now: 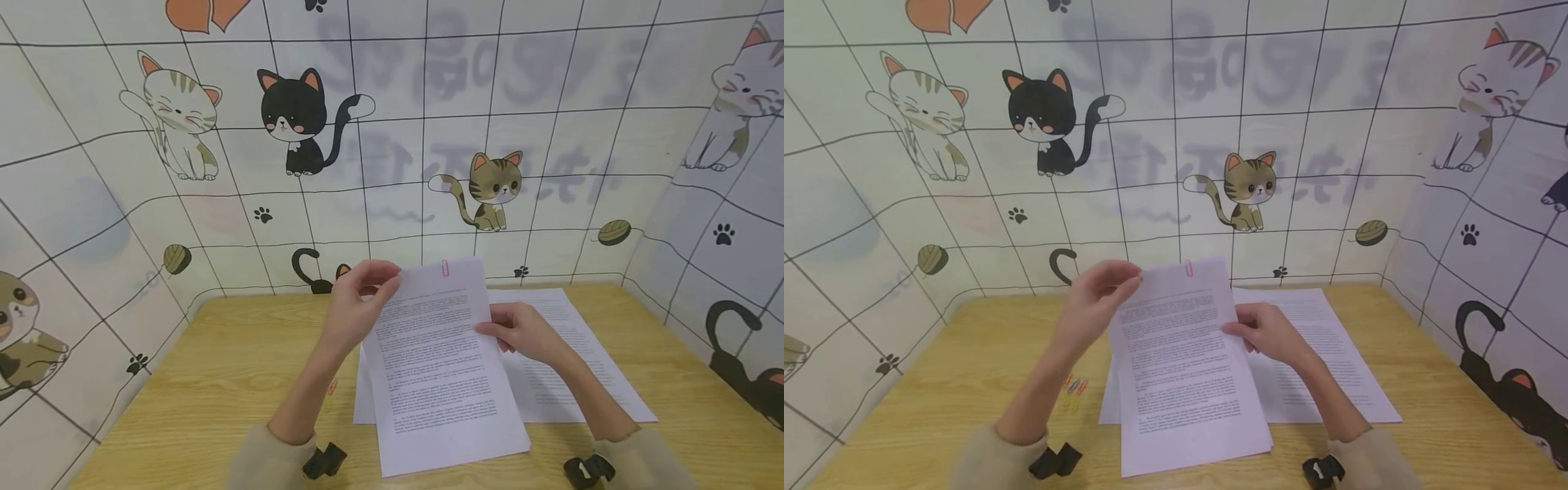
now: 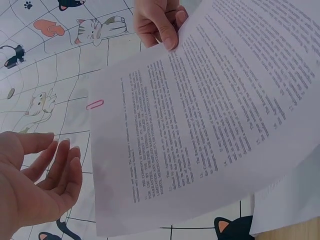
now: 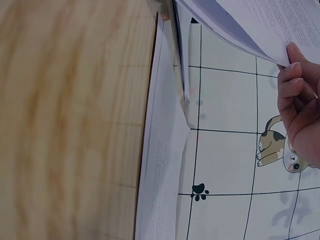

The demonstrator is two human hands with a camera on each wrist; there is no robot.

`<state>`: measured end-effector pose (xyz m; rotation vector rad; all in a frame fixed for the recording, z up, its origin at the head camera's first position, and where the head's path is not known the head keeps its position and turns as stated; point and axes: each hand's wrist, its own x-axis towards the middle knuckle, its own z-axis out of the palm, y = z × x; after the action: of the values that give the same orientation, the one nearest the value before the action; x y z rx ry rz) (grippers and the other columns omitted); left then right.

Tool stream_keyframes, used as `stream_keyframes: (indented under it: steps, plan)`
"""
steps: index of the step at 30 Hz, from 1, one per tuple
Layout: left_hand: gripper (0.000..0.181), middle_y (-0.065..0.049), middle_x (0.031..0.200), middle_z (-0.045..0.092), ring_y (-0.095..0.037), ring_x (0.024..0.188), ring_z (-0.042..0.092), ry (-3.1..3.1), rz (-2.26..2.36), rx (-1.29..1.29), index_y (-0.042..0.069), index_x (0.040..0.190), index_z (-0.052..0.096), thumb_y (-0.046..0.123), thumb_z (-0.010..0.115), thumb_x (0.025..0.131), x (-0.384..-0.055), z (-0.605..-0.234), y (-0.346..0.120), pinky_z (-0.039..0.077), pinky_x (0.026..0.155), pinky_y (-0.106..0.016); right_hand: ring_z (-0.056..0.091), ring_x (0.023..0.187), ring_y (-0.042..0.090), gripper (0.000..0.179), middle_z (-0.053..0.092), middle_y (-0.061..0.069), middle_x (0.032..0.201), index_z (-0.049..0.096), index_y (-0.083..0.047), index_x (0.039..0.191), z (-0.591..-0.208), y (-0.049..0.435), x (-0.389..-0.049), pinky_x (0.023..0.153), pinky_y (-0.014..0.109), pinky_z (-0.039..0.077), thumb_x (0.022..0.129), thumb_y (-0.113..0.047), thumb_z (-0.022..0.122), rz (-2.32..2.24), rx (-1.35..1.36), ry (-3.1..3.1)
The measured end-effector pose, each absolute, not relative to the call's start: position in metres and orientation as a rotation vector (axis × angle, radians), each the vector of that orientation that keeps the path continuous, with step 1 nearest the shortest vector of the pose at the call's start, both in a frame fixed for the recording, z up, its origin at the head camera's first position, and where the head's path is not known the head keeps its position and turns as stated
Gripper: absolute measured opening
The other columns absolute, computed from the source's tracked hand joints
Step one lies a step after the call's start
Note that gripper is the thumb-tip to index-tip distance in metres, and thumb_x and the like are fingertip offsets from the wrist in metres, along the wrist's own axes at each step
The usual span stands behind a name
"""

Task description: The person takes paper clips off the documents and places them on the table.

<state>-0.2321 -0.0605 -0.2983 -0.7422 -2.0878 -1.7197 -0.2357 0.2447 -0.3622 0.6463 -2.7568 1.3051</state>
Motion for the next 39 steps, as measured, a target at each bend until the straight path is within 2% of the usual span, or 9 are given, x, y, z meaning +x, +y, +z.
stream_keyframes:
  steps: [18,26,31,35,39]
  plan:
    - [0.018,-0.007,0.108,0.071,-0.018,0.092,0.065,-2.105,-1.609,-0.794,0.004,0.112,0.071,0.003,0.068,0.094,-0.244,-0.287,-0.023,0.054,0.084,-0.033,0.049,0.052,0.015,0.023,0.058,0.001,0.067,0.068,-0.003,0.117,-0.358,0.246,-0.232,0.048,0.023,0.036,0.097,-0.014,0.069,1.306,0.648,-2.749]
    - [0.019,-0.007,0.112,0.071,-0.020,0.104,0.063,-2.114,-1.439,-0.842,0.003,0.113,0.072,0.002,0.068,0.094,-0.252,-0.287,-0.013,0.049,0.096,-0.038,0.050,0.052,0.017,0.021,0.059,0.001,0.068,0.069,-0.004,0.115,-0.360,0.248,-0.234,0.048,0.022,0.037,0.097,-0.015,0.069,1.290,0.660,-2.751]
    - [0.018,-0.006,0.107,0.071,-0.017,0.098,0.064,-2.137,-1.406,-0.858,0.004,0.113,0.072,0.005,0.070,0.094,-0.255,-0.286,-0.007,0.051,0.090,-0.031,0.052,0.052,0.021,0.020,0.060,0.001,0.068,0.069,-0.005,0.115,-0.361,0.247,-0.234,0.047,0.023,0.038,0.097,-0.015,0.069,1.281,0.657,-2.761]
    - [0.017,-0.005,0.104,0.072,-0.016,0.093,0.064,-2.192,-1.383,-0.823,0.004,0.111,0.073,0.008,0.071,0.095,-0.255,-0.286,-0.004,0.053,0.084,-0.029,0.051,0.052,0.018,0.021,0.059,0.001,0.067,0.069,-0.005,0.116,-0.360,0.247,-0.234,0.047,0.022,0.037,0.097,-0.015,0.069,1.285,0.661,-2.757]
    - [0.014,-0.003,0.101,0.073,-0.015,0.092,0.064,-2.216,-1.396,-0.787,0.006,0.107,0.075,0.010,0.073,0.094,-0.255,-0.287,-0.002,0.051,0.085,-0.029,0.049,0.051,0.015,0.021,0.058,0.001,0.067,0.069,-0.004,0.115,-0.359,0.246,-0.233,0.047,0.022,0.035,0.097,-0.014,0.069,1.299,0.678,-2.749]
